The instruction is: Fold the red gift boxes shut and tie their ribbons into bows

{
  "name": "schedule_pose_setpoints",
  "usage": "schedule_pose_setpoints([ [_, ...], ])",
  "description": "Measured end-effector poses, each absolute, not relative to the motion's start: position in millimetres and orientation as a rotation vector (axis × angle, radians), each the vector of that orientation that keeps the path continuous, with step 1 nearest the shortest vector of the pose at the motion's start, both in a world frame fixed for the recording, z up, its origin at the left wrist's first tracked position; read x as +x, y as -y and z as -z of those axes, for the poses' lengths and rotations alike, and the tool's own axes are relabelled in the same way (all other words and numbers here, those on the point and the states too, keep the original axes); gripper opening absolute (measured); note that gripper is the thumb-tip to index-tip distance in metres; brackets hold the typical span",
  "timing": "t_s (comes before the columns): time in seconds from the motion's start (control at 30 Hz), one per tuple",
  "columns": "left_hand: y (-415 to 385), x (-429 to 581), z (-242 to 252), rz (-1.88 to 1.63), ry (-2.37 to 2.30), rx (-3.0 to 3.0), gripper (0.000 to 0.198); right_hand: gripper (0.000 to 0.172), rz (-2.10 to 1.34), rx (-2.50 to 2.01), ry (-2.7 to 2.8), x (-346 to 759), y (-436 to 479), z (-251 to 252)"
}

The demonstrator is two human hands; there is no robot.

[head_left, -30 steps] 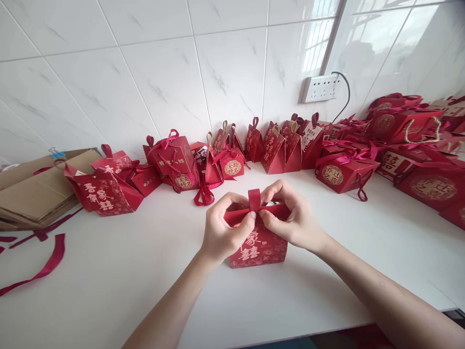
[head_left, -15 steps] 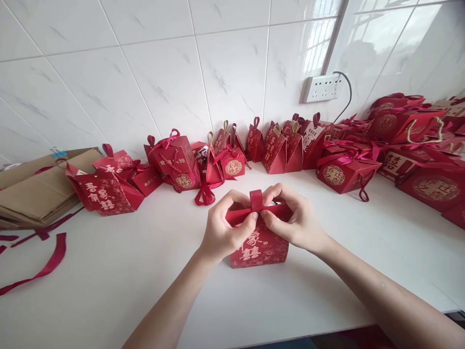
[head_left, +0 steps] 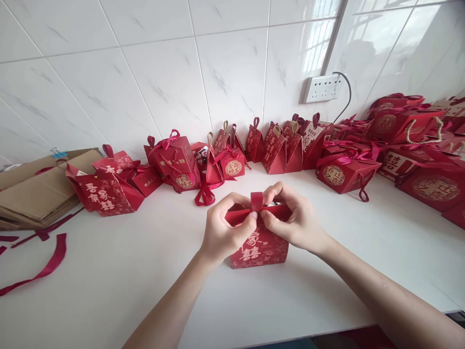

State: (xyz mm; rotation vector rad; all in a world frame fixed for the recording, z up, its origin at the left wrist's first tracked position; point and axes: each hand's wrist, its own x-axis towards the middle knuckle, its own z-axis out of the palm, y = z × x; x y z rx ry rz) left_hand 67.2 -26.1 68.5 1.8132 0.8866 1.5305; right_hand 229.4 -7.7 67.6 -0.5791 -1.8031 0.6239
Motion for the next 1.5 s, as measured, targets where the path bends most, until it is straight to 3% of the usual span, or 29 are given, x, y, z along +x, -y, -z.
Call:
schedule_pose_setpoints([
  [0.53, 25.4, 65.3, -67.4, -1.51, -0.858, 1.803, 0.007, 0.015, -0.653, -0.537, 1.764, 228.2, 7.1, -62.5],
  [0.73, 17.9, 57.1, -67.4, -1.615, -1.019, 1.711, 0.007, 0.038, -0.944, -0.535, 1.855, 244.7, -8.9, -59.7],
  [0.87, 2.2, 45.2, -59.8, -1.693, -1.146, 1.373, 0.025, 0.023, -1.05, -0.751, 2.006, 253.8, -24.2, -58.6],
  [1.07, -18.8, 39.6, -36.1, -1.538, -1.083, 0.99, 0.051, 0.02, -1.604, -0.981, 1.252, 243.9, -36.2, -48.5],
  [1.17, -20.2, 40.1, -30.9, -1.514, -1.075, 0.975, 0.062, 0.014, -1.694, -0.969, 0.88, 238.7, -44.6, -39.9],
  [1.5, 1.4, 58.4, -28.5, -1.569, -1.134, 1.651, 0.07, 0.022, -1.936, -0.81, 0.646, 223.5, -33.8, -35.0],
])
